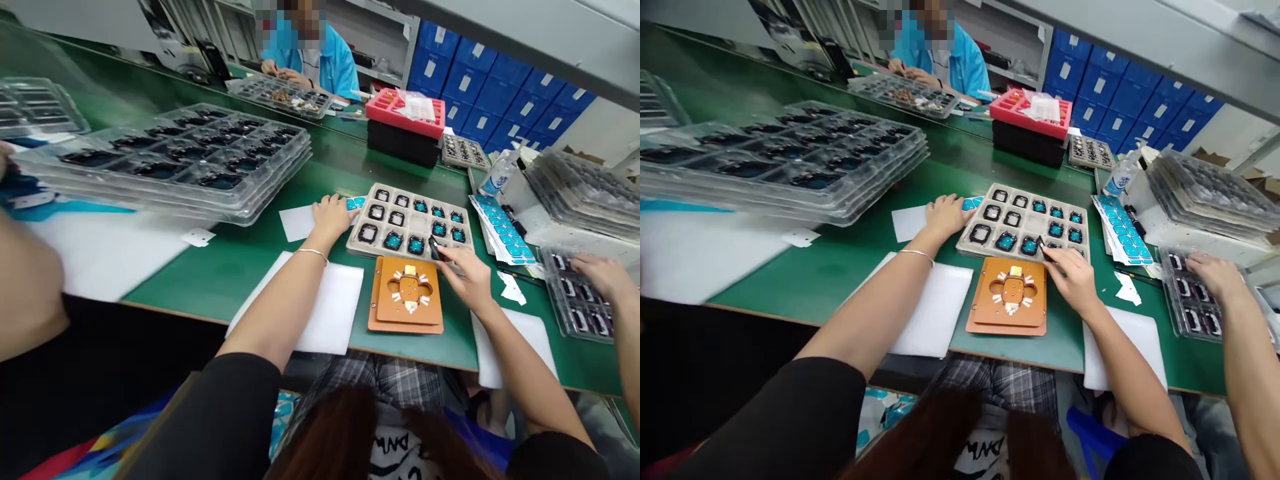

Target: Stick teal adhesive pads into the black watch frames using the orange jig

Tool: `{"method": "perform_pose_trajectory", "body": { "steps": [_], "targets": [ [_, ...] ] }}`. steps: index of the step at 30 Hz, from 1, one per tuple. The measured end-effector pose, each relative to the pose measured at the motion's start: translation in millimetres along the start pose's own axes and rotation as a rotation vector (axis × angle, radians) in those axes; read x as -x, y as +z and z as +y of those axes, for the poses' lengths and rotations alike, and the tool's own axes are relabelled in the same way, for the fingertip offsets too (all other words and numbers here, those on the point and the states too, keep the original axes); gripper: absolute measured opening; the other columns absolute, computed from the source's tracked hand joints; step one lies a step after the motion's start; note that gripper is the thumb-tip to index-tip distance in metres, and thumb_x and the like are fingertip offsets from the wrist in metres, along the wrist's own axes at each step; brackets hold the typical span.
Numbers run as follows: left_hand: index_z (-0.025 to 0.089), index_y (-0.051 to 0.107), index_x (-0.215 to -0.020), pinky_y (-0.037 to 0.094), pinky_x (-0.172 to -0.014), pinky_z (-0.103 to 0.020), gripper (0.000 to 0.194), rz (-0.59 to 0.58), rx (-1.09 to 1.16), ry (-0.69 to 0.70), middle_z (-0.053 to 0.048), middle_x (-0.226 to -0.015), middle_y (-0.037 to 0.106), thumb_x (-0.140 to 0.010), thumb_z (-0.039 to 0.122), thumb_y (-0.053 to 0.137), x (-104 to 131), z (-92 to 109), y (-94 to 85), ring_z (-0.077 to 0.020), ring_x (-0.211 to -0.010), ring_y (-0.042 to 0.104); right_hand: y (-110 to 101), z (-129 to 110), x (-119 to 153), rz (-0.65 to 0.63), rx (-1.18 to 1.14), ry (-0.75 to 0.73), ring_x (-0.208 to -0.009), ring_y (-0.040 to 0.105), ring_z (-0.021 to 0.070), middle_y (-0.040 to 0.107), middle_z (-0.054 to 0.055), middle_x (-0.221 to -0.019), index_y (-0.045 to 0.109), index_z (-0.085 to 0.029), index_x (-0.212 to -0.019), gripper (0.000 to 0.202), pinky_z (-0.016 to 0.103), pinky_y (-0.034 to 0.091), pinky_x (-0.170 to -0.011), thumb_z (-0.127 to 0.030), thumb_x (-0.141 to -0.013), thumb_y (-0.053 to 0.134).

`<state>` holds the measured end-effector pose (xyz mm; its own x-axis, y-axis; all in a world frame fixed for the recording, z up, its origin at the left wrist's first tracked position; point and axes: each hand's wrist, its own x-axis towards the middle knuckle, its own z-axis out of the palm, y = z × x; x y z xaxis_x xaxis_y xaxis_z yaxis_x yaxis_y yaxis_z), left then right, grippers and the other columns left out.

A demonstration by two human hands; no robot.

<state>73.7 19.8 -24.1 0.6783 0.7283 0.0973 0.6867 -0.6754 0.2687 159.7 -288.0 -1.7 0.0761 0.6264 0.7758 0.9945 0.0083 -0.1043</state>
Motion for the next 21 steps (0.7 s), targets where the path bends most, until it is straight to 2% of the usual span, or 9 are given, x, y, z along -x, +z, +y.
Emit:
{"method": "perform_pose_trajectory", "body": {
  "steps": [3, 6, 12, 16, 21],
  "targets": [
    [0.02, 0.057, -0.135, 0.036, -0.107, -0.052, 0.049, 0.02, 0.017, -0.011, -0.013, -0.15, 0.045, -0.098, 0.045, 0.039, -1.3, -9.8, 7.7, -0.0358, -0.136, 0.037, -2.6, 7.0, -2.3, -0.002, 0.007, 0.037, -0.077, 0.072, 0.0207, 0.077, 0.006, -0.094, 0.068, -0.024, -0.118, 0.027, 0.035, 0.059, -0.072, -0.019, -0.091, 0.063],
    [0.024, 0.062, -0.131, 0.038, -0.103, -0.052, 0.046, 0.024, 0.024, -0.012, -0.011, -0.148, 0.048, -0.098, 0.047, 0.04, -3.5, -15.1, 8.8, -0.0374, -0.133, 0.038, -1.4, 17.2, -10.9, -0.061, 0.03, 0.073, -0.073, 0.07, 0.0206, 0.076, 0.006, -0.089, 0.068, -0.023, -0.116, 0.025, 0.035, 0.058, -0.069, -0.023, -0.092, 0.062],
    [0.023, 0.067, -0.125, 0.038, -0.101, -0.055, 0.049, 0.035, 0.036, -0.004, -0.014, -0.14, 0.054, -0.097, 0.052, 0.04, -4.5, -14.6, 4.3, -0.0401, -0.129, 0.041, 21.5, 47.7, -44.8, -0.166, 0.054, 0.068, -0.084, 0.071, 0.0248, 0.076, 0.009, -0.094, 0.069, -0.021, -0.113, 0.024, 0.04, 0.056, -0.08, -0.028, -0.094, 0.059],
    [0.023, 0.069, -0.122, 0.04, -0.099, -0.056, 0.05, 0.04, 0.055, 0.0, -0.015, -0.136, 0.058, -0.095, 0.057, 0.042, -3.6, -15.2, 0.7, -0.0406, -0.127, 0.044, 43.4, 62.3, -60.7, -0.264, 0.085, 0.083, -0.09, 0.07, 0.026, 0.076, 0.01, -0.099, 0.069, -0.019, -0.114, 0.026, 0.041, 0.055, -0.082, -0.019, -0.09, 0.06],
    [0.022, 0.071, -0.119, 0.04, -0.099, -0.056, 0.045, 0.041, 0.076, -0.019, -0.016, -0.131, 0.062, -0.095, 0.05, 0.045, -5.6, -15.6, -2.3, -0.041, -0.125, 0.046, 63.1, 67.2, -64.8, -0.398, 0.138, 0.09, -0.099, 0.069, 0.027, 0.076, 0.011, -0.106, 0.073, -0.016, -0.109, 0.027, 0.04, 0.054, -0.09, -0.009, -0.084, 0.062]
  ]
}}
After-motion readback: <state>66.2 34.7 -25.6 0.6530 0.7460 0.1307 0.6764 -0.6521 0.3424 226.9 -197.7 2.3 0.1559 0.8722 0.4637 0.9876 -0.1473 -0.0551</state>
